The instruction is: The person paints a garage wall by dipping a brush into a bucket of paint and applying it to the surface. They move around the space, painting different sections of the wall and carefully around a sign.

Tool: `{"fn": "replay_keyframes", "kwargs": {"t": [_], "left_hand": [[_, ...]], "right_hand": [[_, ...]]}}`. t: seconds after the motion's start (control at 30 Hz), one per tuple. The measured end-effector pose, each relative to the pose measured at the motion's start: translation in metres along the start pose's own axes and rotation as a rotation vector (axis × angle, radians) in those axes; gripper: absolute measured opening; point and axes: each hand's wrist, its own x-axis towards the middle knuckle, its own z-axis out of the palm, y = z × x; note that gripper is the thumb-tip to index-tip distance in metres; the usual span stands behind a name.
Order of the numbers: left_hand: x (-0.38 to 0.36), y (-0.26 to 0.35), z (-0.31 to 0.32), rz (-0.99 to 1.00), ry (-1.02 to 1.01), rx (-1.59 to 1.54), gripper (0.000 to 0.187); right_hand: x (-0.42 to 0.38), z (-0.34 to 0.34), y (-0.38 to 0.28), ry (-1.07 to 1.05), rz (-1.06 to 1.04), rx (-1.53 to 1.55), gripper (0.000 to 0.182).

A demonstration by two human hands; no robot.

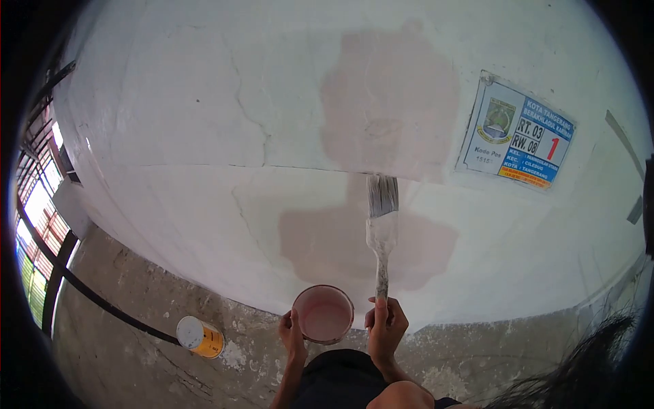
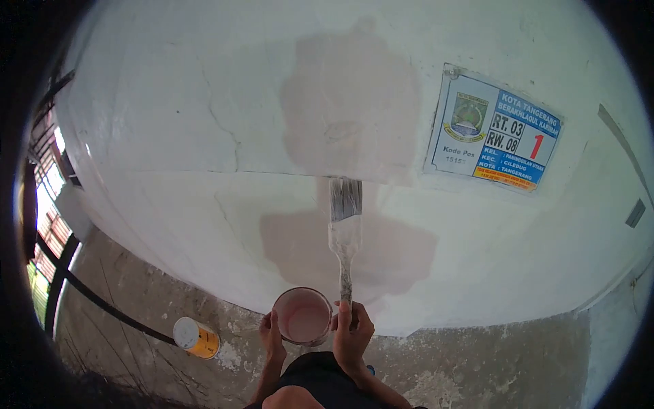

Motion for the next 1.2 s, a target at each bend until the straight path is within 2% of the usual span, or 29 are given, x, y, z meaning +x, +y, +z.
{"fn": "replay_keyframes", "kwargs": {"t": [0.2,0.43,0.5,0.6,0.73,0.8,0.97,1.13,1.2], "left_hand": [[0.005,0.001,0.001,-0.016,-0.044,0.048,0.046],[0.012,0.006,-0.002,-0.052,-0.067,0.085,0.041],[0.013,0.010,-0.003,-0.019,-0.092,0.045,0.041],[0.007,0.028,0.000,-0.069,-0.092,0.064,0.045],[0.023,0.009,-0.008,-0.063,-0.134,0.052,0.040],[0.029,-0.001,-0.011,0.022,-0.112,0.069,0.040],[0.033,-0.005,-0.015,-0.017,-0.107,0.098,0.040],[0.036,-0.010,-0.011,-0.030,-0.127,0.117,0.042],[0.031,0.000,-0.001,-0.033,-0.144,0.100,0.044]], "right_hand": [[-0.004,-0.002,-0.011,0.006,-0.011,-0.021,0.028],[-0.011,-0.007,0.017,0.014,-0.116,-0.149,0.027],[-0.002,0.000,0.026,0.034,-0.256,-0.143,0.028],[0.018,0.012,0.031,0.072,-0.250,-0.087,0.030],[0.034,0.010,0.054,0.083,-0.138,-0.160,0.027],[0.031,0.011,0.061,0.094,-0.148,-0.152,0.028],[0.013,0.010,0.069,0.098,-0.072,-0.125,0.030],[0.018,0.008,0.068,0.079,-0.305,-0.144,0.031],[0.035,0.010,0.059,0.068,-0.337,-0.140,0.031]]}}
